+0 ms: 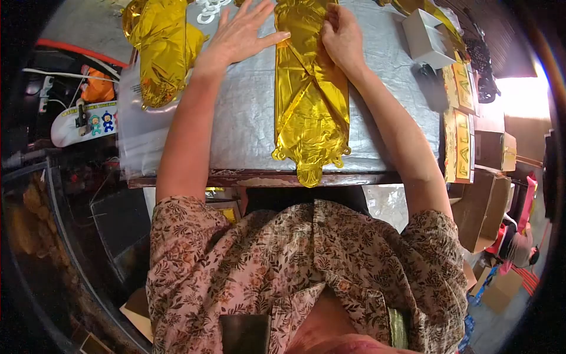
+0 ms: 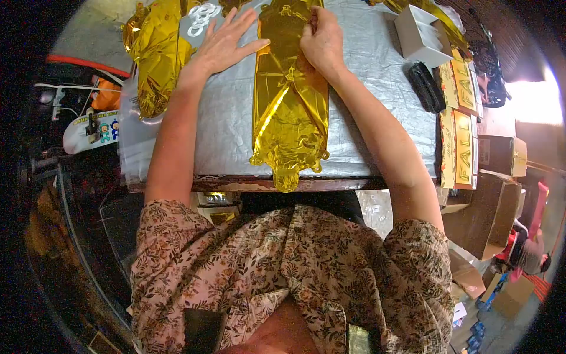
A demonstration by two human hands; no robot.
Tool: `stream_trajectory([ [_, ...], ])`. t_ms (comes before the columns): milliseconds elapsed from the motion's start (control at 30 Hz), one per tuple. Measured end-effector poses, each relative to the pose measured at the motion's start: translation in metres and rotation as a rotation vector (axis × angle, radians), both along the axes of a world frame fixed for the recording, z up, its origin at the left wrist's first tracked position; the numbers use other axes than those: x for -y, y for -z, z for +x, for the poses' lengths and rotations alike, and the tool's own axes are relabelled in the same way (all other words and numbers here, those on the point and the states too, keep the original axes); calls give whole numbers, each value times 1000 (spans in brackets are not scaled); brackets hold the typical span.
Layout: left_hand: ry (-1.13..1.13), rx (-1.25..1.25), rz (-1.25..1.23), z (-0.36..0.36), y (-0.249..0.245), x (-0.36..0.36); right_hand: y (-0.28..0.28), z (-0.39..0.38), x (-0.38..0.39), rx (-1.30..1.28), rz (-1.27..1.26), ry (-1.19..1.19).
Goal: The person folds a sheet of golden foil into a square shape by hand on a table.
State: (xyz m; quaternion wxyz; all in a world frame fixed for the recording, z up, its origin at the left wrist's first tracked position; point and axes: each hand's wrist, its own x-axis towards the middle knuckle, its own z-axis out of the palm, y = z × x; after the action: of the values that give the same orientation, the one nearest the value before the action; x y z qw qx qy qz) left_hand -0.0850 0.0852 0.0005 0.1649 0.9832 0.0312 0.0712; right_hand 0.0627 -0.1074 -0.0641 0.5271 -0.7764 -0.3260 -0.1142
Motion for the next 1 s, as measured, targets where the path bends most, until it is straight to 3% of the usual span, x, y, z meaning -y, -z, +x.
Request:
stream_trajectory([
  [67, 336, 423, -143, -13, 3, -3, 2, 1, 1, 71, -57, 48],
  [100, 334, 425, -143, -16, -8, 3, 3, 2, 0, 77, -27, 37],
  [167, 17, 88, -44, -13, -30, 14, 3, 4, 1, 84, 3, 22],
  [300, 26, 157, -214, 7, 19, 14, 4, 5, 0, 129, -22, 17],
  [367, 181, 336, 229, 21, 38, 17, 4, 6, -1, 150, -25, 24],
  [400, 182, 335, 222, 22, 36, 21, 4, 7, -1, 180, -52, 27],
  [467, 186, 279, 32, 23, 26, 26, 6, 5, 2, 205, -88, 30],
  [567, 162, 315, -57, 24, 25, 16, -3, -2, 5, 174, -60, -21],
  [600, 159, 316, -55, 22, 21, 11, -16, -9, 7, 56, -114, -35],
  [667, -37, 371, -321, 14, 12, 1, -18, -10, 5, -62, -159, -48],
  [733, -85, 314, -330, 1, 8, 2, 2, 2, 2, 233, -62, -4],
  [800, -141, 256, -344, -5, 8, 6, 0, 1, 5, 263, -53, -23],
  [1000, -186, 245, 36, 11, 49, 11, -6, -2, 10, 232, -86, -61],
])
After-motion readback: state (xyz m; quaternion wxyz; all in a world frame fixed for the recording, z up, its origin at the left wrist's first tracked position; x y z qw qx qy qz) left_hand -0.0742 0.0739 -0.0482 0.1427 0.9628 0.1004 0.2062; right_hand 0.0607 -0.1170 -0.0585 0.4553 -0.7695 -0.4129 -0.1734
